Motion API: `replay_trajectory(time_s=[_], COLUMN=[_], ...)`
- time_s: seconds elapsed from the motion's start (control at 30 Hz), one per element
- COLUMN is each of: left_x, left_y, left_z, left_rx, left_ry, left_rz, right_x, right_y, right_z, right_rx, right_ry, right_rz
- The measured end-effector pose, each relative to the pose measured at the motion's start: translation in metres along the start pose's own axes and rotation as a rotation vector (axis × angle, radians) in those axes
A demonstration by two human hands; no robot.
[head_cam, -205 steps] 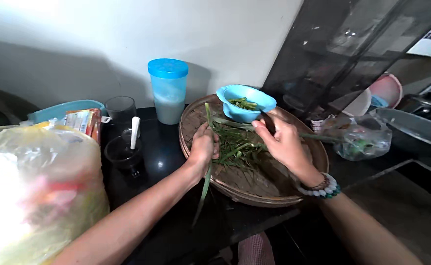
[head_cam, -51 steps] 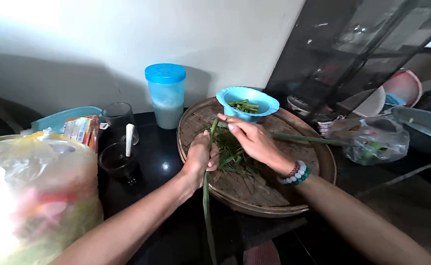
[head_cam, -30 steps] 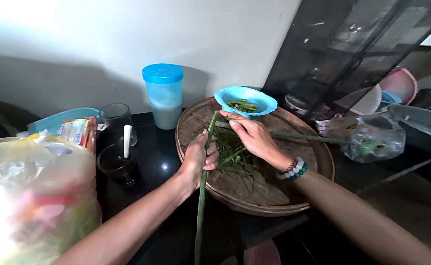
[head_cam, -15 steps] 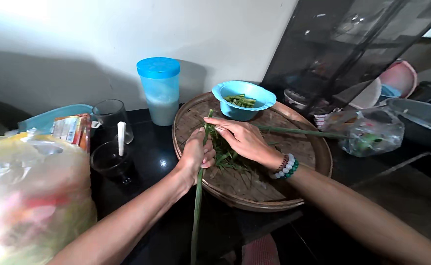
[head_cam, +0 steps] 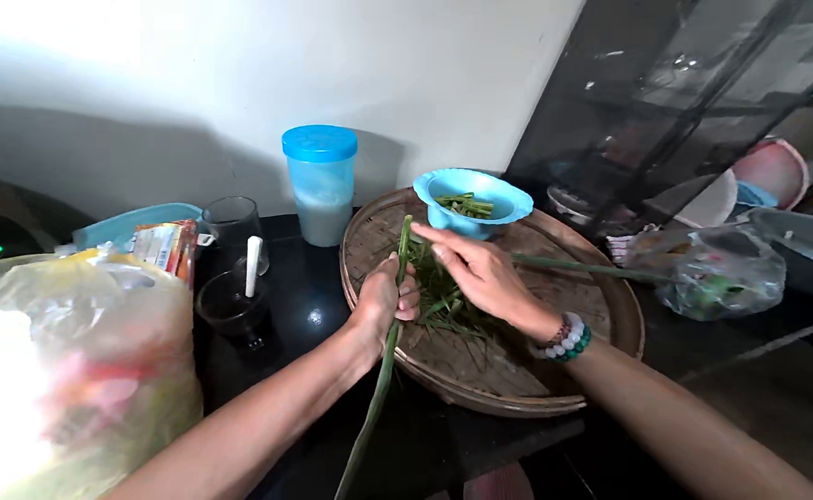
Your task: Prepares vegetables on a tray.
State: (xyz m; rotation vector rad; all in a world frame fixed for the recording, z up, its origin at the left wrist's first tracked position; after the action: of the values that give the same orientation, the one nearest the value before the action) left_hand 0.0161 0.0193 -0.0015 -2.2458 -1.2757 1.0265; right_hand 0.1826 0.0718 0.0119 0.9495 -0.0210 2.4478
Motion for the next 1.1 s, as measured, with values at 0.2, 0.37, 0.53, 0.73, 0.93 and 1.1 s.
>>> replay_trajectory(time_s=[0.2, 0.37, 0.53, 0.73, 0.93, 1.1], left_x=[-0.002, -0.005, -0.004, -0.002, -0.006, -0.001], left_y=[0.002, 0.010, 0.007, 0.005, 0.010, 0.009], left_z=[-0.001, -0.004, -0.004, -0.004, -0.006, -0.003], left_rx=[0.060, 0.188, 0.205, 0.182, 0.256, 0.217], left_ry=[-0.023, 0.011, -0.064, -0.078, -0.037, -0.079], left_rz=[0.009, 0.020, -0.080, -0.068, -0.038, -0.134], right_x=[-0.001, -0.001, 0.000, 0.000, -0.008, -0.013], right_y=[0.000, -0.031, -0.035, -0.005, -0.036, -0.055], right_z=[-0.012, 0.005, 0.014, -0.004, 0.008, 0.016], right_rx=[-0.106, -0.121, 0.033, -0.057, 0.047, 0.411], right_ry=[0.100, 0.090, 0.017, 0.120, 0.147, 0.266], right_rz=[0.056, -0.149, -0.166, 0.039, -0.209, -0.631])
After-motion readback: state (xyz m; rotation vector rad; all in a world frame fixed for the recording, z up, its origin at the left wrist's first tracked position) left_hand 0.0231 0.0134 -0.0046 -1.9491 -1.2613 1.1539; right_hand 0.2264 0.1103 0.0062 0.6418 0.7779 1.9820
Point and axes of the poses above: each hand's wrist, its own x-axis towards the middle knuckle, its own z-axis out of the back of the hand, y = z × x, the point moved 2 cm from there along x, towards the middle knuckle, and after that the axes turned 13 degrees about z, right-handed, at the moved point
